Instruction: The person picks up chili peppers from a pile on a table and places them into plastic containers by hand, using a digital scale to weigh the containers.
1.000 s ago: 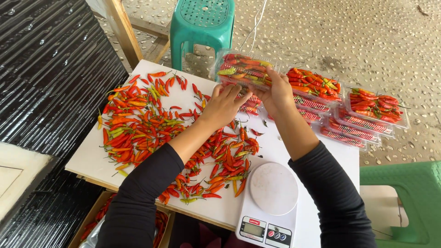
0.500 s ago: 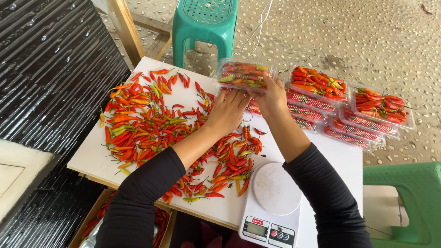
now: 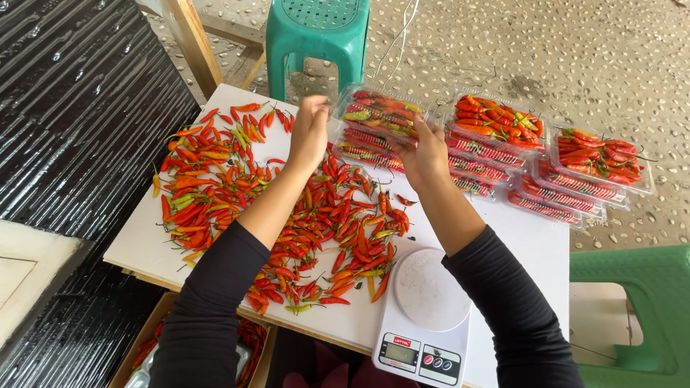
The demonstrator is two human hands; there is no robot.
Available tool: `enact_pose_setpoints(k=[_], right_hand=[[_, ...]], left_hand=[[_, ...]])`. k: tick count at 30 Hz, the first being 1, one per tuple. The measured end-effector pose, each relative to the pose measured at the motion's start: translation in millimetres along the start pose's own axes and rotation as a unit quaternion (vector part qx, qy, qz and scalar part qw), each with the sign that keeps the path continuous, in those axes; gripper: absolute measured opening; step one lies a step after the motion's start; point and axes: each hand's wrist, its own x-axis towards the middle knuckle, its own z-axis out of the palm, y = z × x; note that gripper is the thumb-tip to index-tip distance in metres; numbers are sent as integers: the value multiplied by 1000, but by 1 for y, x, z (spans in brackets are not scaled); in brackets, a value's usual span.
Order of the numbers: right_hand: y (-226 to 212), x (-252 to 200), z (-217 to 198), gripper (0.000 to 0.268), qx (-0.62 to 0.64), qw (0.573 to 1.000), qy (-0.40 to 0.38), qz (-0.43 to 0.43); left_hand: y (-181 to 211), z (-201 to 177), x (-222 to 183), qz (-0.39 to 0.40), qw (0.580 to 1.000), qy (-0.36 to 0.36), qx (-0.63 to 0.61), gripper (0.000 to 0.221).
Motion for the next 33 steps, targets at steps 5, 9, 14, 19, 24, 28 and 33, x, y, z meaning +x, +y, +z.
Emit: enact_pose_setpoints(k=[5, 9, 14, 19, 24, 28, 33], right_hand=[[-4, -5, 7, 44, -14, 1000, -14, -1], [-2, 6, 0, 47, -20, 1000, -15, -2], [-1, 14, -10, 47, -13, 1000, -16, -1], [-6, 5, -2, 52, -20, 1000, -4, 13], [-12, 9, 0, 49, -42, 999, -12, 27], [-16, 11, -3, 51, -74, 997, -15, 31], [-4, 22, -28, 49, -75, 996, -43, 30]], left_hand=[[-24, 17, 12, -104, 995, -8, -11, 48], [-7, 26, 9, -39, 999, 15, -26, 41], [-5, 32, 3, 5, 999, -8, -42, 52], [-2, 33, -9, 53, 994, -26, 89, 72], [-17, 46, -9, 51, 988, 17, 146, 68], [-14, 47, -16, 56, 983, 24, 171, 72], [-17, 49, -16, 65, 977, 28, 202, 71]])
